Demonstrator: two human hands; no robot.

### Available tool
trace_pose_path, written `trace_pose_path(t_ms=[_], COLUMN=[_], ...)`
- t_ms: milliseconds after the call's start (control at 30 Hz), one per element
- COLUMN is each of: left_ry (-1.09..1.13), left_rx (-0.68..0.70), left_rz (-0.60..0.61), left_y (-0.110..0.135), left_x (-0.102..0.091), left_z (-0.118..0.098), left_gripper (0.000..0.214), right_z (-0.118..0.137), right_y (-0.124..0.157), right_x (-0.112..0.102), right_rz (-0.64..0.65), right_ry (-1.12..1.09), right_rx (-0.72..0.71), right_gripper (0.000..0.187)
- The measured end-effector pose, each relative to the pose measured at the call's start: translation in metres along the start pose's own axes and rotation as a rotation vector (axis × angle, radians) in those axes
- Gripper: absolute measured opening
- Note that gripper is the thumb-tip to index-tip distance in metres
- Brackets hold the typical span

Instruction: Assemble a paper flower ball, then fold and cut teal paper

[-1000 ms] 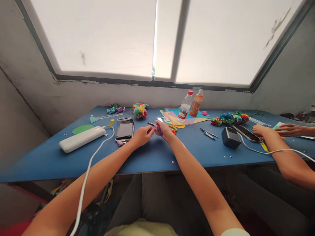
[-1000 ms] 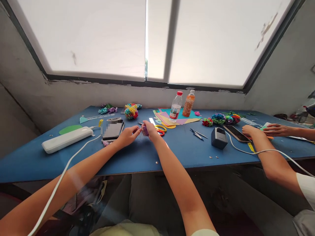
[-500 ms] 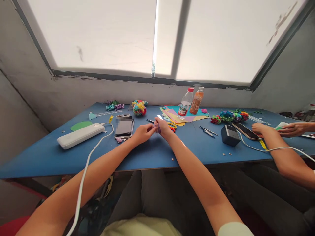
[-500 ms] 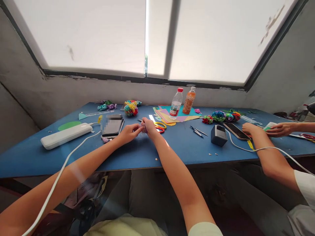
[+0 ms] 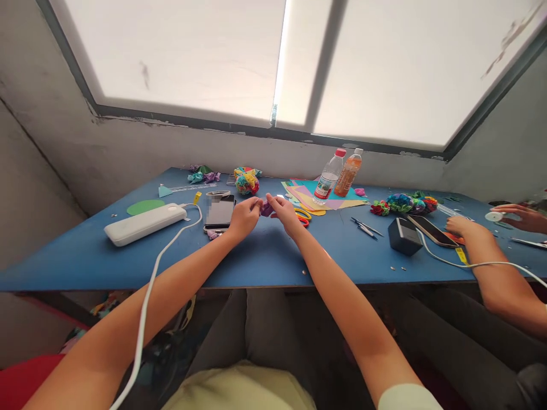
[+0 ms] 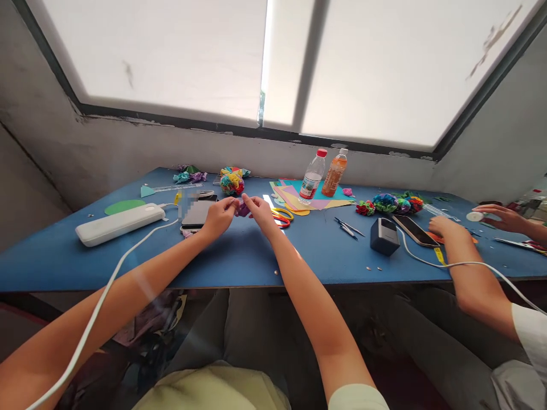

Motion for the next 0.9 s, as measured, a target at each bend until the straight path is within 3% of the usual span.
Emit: trace_pose_path(t_ms=[267, 567, 733, 900], left_ry=[0.041, 0.131, 0.180, 0.149], left_rx=[-0.113, -0.162, -0.153, -0.130], left_rz=[-0.063, -0.126, -0.091, -0.005], left_y=[-0.005, -0.014, -0.013, -0.014], left_x=[-0.005, -0.011, -0.017, -0.021], left_z=[0.007, 0.005, -0.001, -0.003], left_gripper=[0.035, 0.024, 0.022, 0.025], right_z=[0.009, 0.005, 0.001, -0.001], right_y=[0.007, 0.002, -0.003, -0.004], right_x=[0.000, 0.000, -0.003, -0.005], right_rz=[0.091, 0.118, 0.036, 0.081], right_ry=[0.104, 0.026, 0.060, 0.079], right_rx=[-0.081, -0.084, -0.109, -0.113], right_gripper=[0.036, 0.038, 0.045, 0.040])
Point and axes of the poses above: each hand's wrist, its own y-axis away from the middle knuckle, its own x-axis out of the palm, z = x × y, the point moved 1 cm from there along -y, towards the middle knuckle
